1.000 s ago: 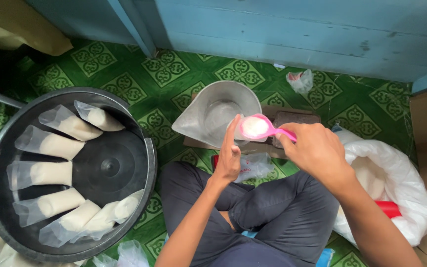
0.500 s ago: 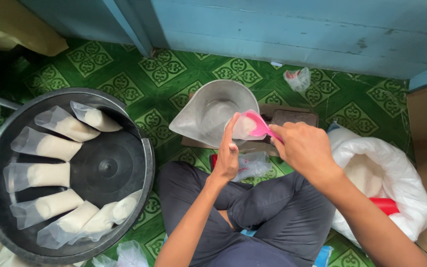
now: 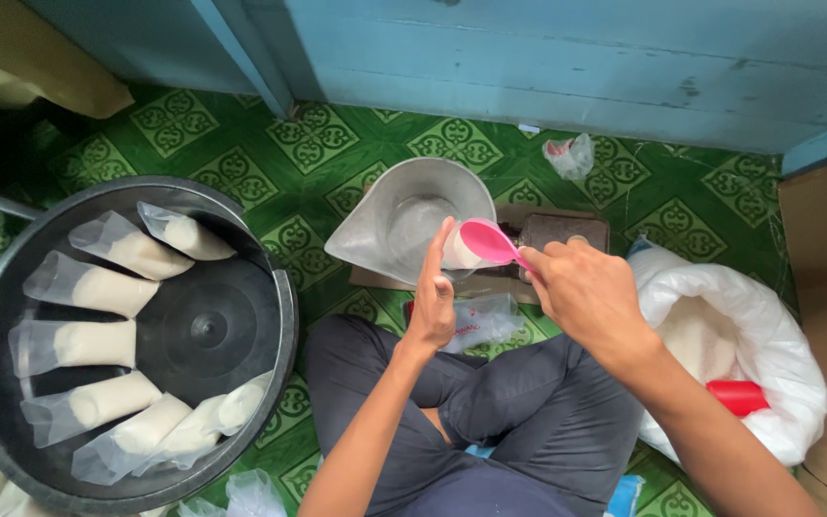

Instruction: The person scoops white powder from a large sack using a pink scoop and pours it into small plastic bags held in a metal funnel. After filling a bag, the person removes it, places it in a large metal tray, and repeats the process with a new bag.

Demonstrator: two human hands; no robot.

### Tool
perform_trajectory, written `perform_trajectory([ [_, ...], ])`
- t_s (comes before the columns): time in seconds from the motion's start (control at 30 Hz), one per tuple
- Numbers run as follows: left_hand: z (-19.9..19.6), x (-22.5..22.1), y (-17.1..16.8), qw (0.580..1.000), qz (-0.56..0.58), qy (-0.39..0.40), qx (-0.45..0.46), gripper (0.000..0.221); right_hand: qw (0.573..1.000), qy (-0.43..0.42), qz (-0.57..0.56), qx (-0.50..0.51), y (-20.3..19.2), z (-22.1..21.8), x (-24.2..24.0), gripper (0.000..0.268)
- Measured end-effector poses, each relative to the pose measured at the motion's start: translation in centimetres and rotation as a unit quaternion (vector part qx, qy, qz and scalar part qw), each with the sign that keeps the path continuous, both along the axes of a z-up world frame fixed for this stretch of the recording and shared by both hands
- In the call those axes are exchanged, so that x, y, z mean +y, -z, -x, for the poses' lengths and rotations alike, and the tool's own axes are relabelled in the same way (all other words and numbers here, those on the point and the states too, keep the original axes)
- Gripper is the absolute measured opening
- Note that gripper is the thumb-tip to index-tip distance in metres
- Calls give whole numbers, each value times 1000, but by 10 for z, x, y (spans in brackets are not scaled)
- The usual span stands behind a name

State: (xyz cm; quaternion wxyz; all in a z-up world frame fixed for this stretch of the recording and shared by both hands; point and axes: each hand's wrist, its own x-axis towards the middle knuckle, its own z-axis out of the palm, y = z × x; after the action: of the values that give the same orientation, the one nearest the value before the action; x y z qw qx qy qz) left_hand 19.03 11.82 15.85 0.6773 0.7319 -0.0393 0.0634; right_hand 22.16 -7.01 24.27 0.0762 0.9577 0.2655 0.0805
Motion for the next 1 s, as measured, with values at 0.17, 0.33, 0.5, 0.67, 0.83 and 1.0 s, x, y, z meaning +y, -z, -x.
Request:
perform_trajectory([
  [0.17,4,2,1,1000,-6,-6,-8,105,999,20,-43,-8,-28,9,-6,12],
  [0.33,14,1,-1,999,-23,-16,-21,106,988,70,-136,20,-51,20,-27,17],
  [0.5,33,0,4,996,-14,-69,-61,88,921,232,-292,109,-81,41,-51,29],
  [0.67,66,-14,24,994,-35,-101,-24,83,859,279,-408,130,-74,62,-99,30],
  [0.83,99,-34,76,994,-100,-34,27,55,784,394,-460,138,-32,86,-165,32],
  [1.0,127,-58,102,930,-236,177,221,40,705,472,-509,145,50,123,-238,33],
])
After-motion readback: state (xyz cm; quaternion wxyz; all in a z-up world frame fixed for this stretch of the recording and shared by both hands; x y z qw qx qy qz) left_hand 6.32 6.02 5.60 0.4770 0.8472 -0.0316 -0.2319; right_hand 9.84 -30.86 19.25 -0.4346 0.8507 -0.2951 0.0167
